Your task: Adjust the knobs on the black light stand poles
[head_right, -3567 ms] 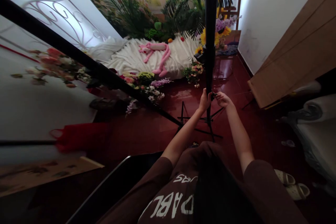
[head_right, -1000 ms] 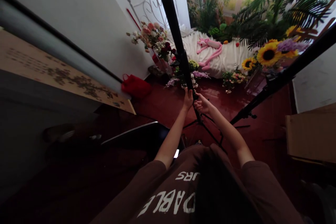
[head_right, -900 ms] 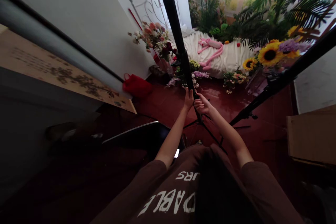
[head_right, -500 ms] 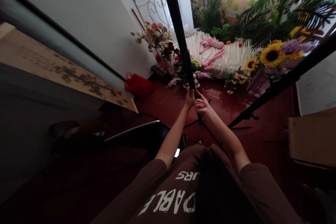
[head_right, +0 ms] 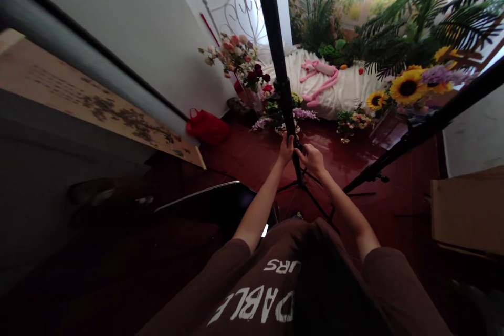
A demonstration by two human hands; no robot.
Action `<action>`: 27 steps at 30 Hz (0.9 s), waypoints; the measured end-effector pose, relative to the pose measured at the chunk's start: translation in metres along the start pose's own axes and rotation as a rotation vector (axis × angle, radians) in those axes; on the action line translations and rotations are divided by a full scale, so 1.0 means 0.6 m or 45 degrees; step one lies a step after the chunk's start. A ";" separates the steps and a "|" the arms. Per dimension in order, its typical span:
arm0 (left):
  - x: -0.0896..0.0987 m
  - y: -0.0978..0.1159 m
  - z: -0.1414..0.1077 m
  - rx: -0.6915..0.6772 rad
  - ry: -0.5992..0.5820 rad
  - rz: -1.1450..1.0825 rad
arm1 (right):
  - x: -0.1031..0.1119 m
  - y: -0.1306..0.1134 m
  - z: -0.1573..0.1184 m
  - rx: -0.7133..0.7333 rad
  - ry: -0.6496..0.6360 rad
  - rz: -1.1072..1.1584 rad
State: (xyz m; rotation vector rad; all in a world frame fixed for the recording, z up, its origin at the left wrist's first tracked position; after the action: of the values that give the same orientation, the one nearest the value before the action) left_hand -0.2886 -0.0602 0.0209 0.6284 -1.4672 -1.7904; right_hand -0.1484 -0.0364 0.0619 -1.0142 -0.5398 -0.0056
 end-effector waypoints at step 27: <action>0.003 0.026 -0.005 0.057 -0.090 -0.040 | -0.032 -0.157 0.188 0.684 0.056 -0.160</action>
State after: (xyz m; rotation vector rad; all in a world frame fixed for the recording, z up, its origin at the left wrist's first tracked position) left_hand -0.2836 -0.0649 0.0357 0.6196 -1.5563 -1.8249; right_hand -0.2368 -0.0010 0.1754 -0.4547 -0.5264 0.0053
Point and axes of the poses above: each hand's wrist, its own z-axis towards the middle knuckle, its own x-axis out of the back of the hand, y = z × x, the point moved 2 cm from there along z, towards the middle knuckle, and after that the axes turned 9 degrees about y, right-handed, at the moved point
